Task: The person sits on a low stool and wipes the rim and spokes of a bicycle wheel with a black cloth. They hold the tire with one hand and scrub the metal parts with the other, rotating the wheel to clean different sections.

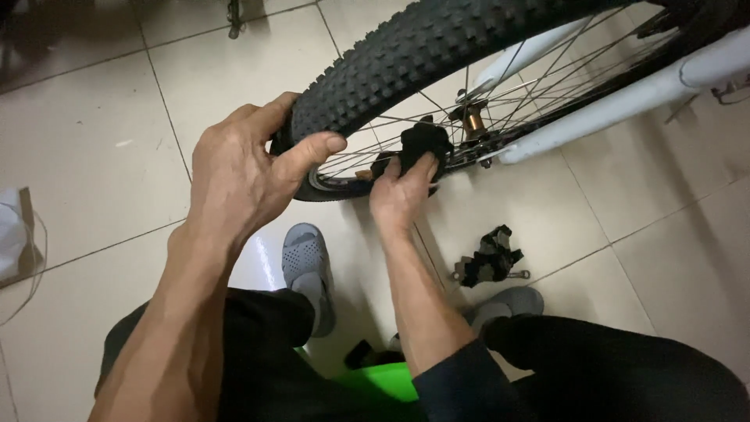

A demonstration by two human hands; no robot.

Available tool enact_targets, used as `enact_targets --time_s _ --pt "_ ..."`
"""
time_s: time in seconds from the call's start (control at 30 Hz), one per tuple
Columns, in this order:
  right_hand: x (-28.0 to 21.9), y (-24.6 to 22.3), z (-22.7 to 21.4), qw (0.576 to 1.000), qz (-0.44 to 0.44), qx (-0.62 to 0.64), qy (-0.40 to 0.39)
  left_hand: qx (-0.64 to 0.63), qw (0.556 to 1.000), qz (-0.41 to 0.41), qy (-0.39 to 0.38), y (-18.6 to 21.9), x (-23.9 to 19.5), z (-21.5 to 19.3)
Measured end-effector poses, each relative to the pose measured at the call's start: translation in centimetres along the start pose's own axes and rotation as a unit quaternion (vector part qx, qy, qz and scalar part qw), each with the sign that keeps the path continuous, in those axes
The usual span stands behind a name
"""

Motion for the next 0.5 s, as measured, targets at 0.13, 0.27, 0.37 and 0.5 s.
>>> enact_targets --time_s 0.13,0.27,0.37,0.5 --pt "-2.5 2.5 2.1 0.999 -0.034 -0.009 -0.007 0.006 1.000 0.015 0.004 0.6 0.6 -0.5" --pt "-2.8 4.3 -0.1 0.981 0.128 0.137 -0.053 -0.022 0.996 -0.074 -0.055 0.7 0.4 -0.7" --pt "-1.4 0.7 -2.7 0.899 0.296 0.320 0.028 -0.025 0.996 -0.071 -0.049 0.6 0.3 -0.6" --pt "0.5 -1.0 -1.7 0.835 0.334 0.430 0.076 0.003 1.000 -0.003 -0.015 0.5 0.1 -0.3"
Point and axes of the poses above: each hand's wrist, its own x-axis towards the middle knuckle, its own z-axis out of the palm, y = z × x, the point moved 3 cm from there along x, towards the middle knuckle, and after that the axes turned 11 degrees about -y, right-handed, at the moved point
